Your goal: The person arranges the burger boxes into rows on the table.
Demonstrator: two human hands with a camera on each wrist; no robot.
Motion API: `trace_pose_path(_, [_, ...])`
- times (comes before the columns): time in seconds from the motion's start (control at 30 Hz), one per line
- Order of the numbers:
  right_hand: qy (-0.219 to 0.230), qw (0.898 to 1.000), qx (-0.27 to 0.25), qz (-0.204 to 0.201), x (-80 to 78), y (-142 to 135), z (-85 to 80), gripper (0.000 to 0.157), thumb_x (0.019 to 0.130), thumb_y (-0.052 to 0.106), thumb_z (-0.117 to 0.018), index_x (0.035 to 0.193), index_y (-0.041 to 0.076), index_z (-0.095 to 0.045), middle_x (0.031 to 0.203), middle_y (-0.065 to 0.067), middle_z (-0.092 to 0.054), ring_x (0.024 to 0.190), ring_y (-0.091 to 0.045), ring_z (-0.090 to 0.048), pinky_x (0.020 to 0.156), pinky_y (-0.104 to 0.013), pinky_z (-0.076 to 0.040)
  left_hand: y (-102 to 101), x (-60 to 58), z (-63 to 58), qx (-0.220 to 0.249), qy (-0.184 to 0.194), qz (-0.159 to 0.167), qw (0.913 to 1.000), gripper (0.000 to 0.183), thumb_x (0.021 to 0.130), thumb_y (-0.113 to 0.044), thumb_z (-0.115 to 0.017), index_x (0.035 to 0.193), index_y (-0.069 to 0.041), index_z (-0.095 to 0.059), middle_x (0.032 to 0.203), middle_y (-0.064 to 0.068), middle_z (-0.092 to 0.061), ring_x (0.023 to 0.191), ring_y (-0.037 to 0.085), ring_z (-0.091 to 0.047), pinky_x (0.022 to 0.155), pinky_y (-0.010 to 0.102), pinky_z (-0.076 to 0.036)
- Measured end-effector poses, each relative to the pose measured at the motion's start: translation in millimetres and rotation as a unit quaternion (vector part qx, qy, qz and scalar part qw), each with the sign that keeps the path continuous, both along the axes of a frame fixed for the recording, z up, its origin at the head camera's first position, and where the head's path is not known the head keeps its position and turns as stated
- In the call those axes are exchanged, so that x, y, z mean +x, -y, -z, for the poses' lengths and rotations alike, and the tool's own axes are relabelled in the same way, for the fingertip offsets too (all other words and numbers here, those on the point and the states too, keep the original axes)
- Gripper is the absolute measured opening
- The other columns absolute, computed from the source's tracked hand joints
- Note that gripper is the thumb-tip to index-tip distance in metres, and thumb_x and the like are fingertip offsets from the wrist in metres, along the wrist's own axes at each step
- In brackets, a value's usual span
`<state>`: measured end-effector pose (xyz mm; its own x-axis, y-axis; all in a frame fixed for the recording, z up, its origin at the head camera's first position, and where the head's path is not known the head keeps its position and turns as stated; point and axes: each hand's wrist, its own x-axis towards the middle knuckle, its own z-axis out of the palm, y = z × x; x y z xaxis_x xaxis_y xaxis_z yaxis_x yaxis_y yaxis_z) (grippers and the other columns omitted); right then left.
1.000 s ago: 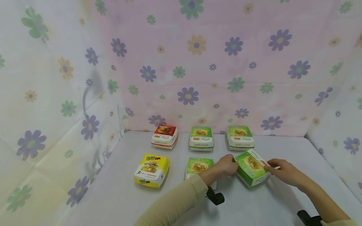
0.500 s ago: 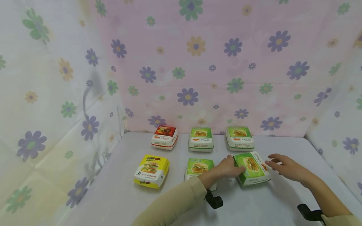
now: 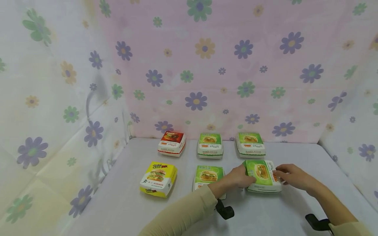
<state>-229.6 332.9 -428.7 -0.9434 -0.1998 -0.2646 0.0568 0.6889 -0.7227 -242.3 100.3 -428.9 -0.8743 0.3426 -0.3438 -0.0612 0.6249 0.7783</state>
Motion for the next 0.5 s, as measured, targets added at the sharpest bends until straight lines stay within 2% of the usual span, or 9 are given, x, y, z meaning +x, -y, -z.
trace_pose_path(0.13, [0.012,1.000,-0.010,0.007,5.7,4,-0.9,0.056,0.096,0.034,-0.052,0.121,-0.016,-0.048,0.102,-0.011,-0.063,0.085,-0.020,-0.062,0.072,-0.035,-0.055,4,-5.5,-3.2,0.004,-0.005,-0.003,1.0000,0.027,0.087,-0.023,-0.062,0.111,-0.012,-0.056,0.093,0.000,-0.057,0.082,0.013,-0.050,0.073,0.031,-0.044])
trace_pose_path(0.23, [0.011,1.000,-0.012,0.001,7.2,4,-2.6,0.055,0.097,0.033,-0.051,0.120,-0.017,-0.049,0.100,-0.012,-0.064,0.085,-0.021,-0.063,0.072,-0.036,-0.055,6,-6.9,-4.4,-0.010,-0.004,-0.011,0.9999,0.032,0.087,-0.025,-0.062,0.114,-0.009,-0.055,0.094,0.002,-0.056,0.084,0.014,-0.050,0.075,0.032,-0.045])
trace_pose_path(0.4, [-0.006,1.000,0.010,0.000,1.7,-2,-7.0,0.059,0.098,0.036,-0.047,0.125,-0.016,-0.044,0.110,-0.020,-0.059,0.090,-0.025,-0.063,0.072,-0.037,-0.054,7,-4.5,-5.8,-0.026,-0.002,0.006,0.9997,0.046,0.085,-0.034,-0.066,0.121,-0.010,-0.052,0.101,0.002,-0.056,0.091,0.014,-0.051,0.084,0.034,-0.045])
trace_pose_path(0.5, [-0.023,1.000,0.016,-0.001,-3.9,-5,-7.1,0.063,0.098,0.039,-0.047,0.132,-0.014,-0.036,0.118,-0.027,-0.053,0.097,-0.030,-0.060,0.074,-0.039,-0.054,7,-2.4,-4.0,-0.008,0.000,0.023,0.9997,0.045,0.082,-0.031,-0.071,0.118,-0.012,-0.052,0.098,0.000,-0.056,0.089,0.013,-0.051,0.082,0.032,-0.044])
